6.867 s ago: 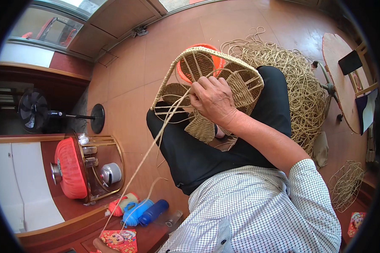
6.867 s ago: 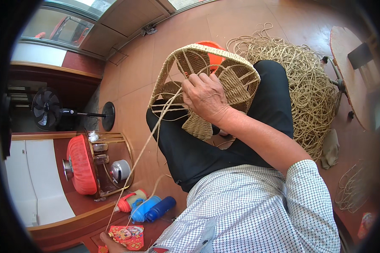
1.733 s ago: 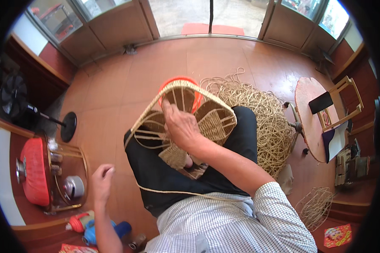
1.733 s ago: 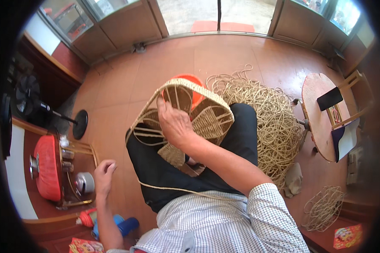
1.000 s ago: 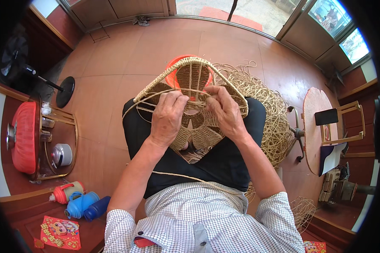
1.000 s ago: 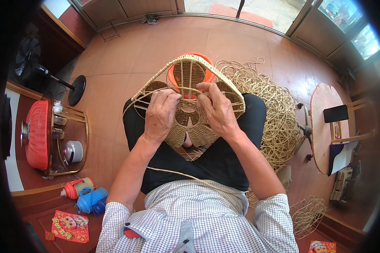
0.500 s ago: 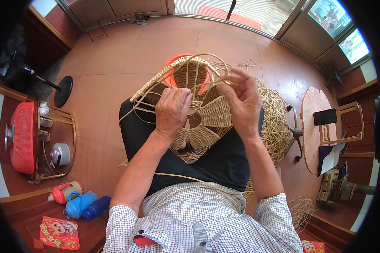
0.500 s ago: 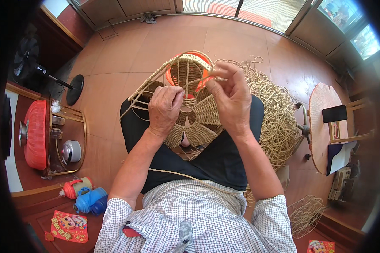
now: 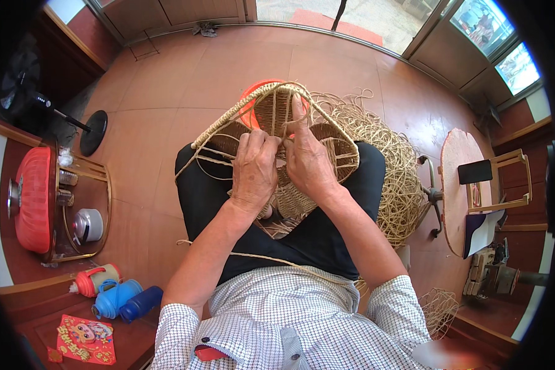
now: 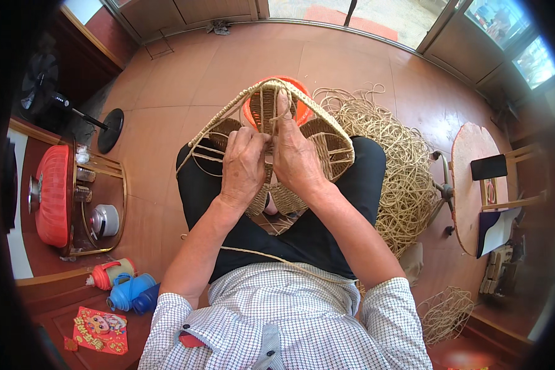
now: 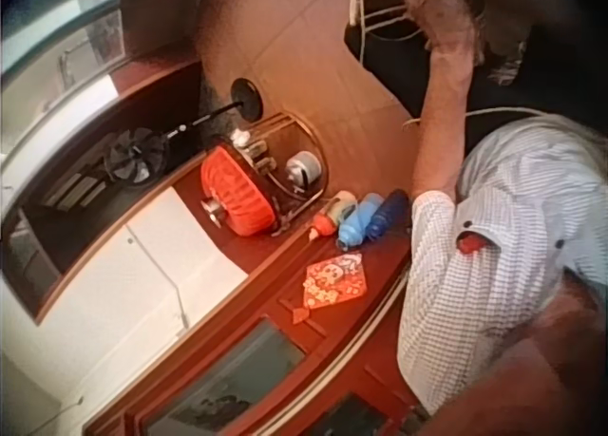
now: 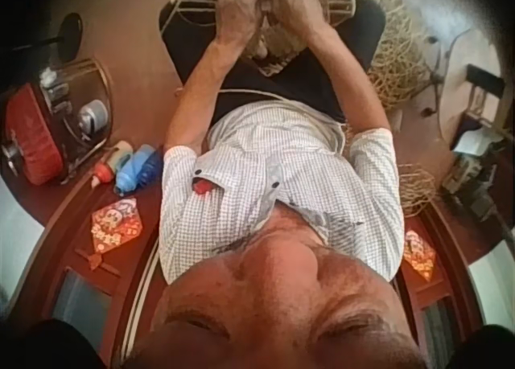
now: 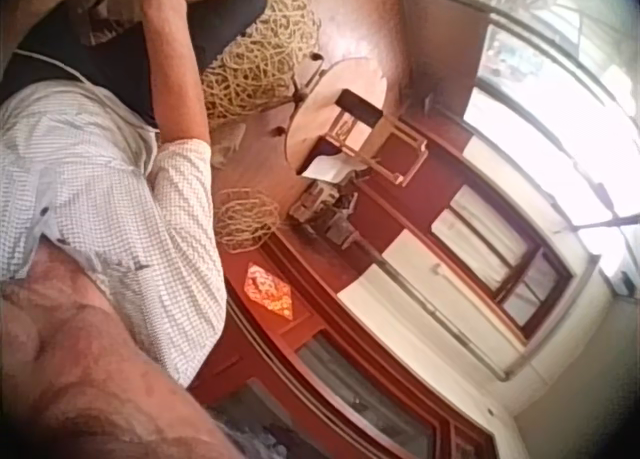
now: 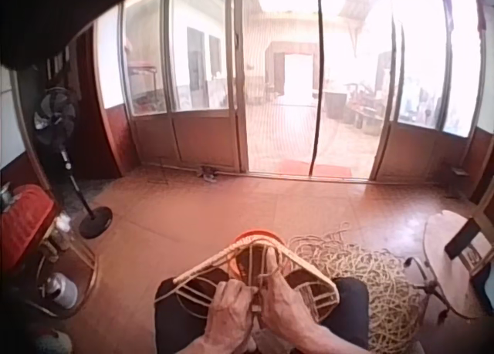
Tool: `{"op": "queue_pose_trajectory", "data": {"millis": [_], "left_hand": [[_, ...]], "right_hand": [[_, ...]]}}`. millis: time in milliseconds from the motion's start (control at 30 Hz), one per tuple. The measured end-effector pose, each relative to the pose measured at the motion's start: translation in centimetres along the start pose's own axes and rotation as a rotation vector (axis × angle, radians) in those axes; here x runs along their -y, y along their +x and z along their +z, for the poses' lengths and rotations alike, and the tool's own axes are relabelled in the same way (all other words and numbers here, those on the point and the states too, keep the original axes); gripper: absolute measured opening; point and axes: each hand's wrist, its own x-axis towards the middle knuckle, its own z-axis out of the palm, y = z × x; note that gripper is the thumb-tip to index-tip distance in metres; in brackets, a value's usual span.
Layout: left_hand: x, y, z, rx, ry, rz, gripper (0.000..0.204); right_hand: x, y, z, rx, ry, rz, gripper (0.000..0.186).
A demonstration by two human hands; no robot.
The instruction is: Weaving straw fibers into a decorative flower-shaped basket frame.
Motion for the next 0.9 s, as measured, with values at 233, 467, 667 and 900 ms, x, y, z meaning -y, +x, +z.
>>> {"op": "queue_pose_trajectory", "data": {"millis": [233, 467, 667, 900], "left_hand": [[-0.3, -0.3, -0.2, -0.062, -0.047, 0.008, 0.023], [-0.8, 0.3, 1.3, -0.015, -0.095, 0.214, 0.025], [-0.7, 0.9, 2.2, 0.046, -0.089, 0.204, 0.021], [-1.0, 1.0, 2.5, 0.079, -0.13, 0.129, 0.012]], "right_hand": [[0.3, -1.1, 0.8, -0.198, 0.028, -0.107, 0.085], [-0.8, -2.2, -4.8, -0.119, 1.205, 0.447, 0.058], [-13.8, -10.1, -20.8, -0.379, 0.735, 0.617, 0.068], [-27.6, -35.5, -48.8, -1.229, 0.592, 1.058, 0.02]]}}
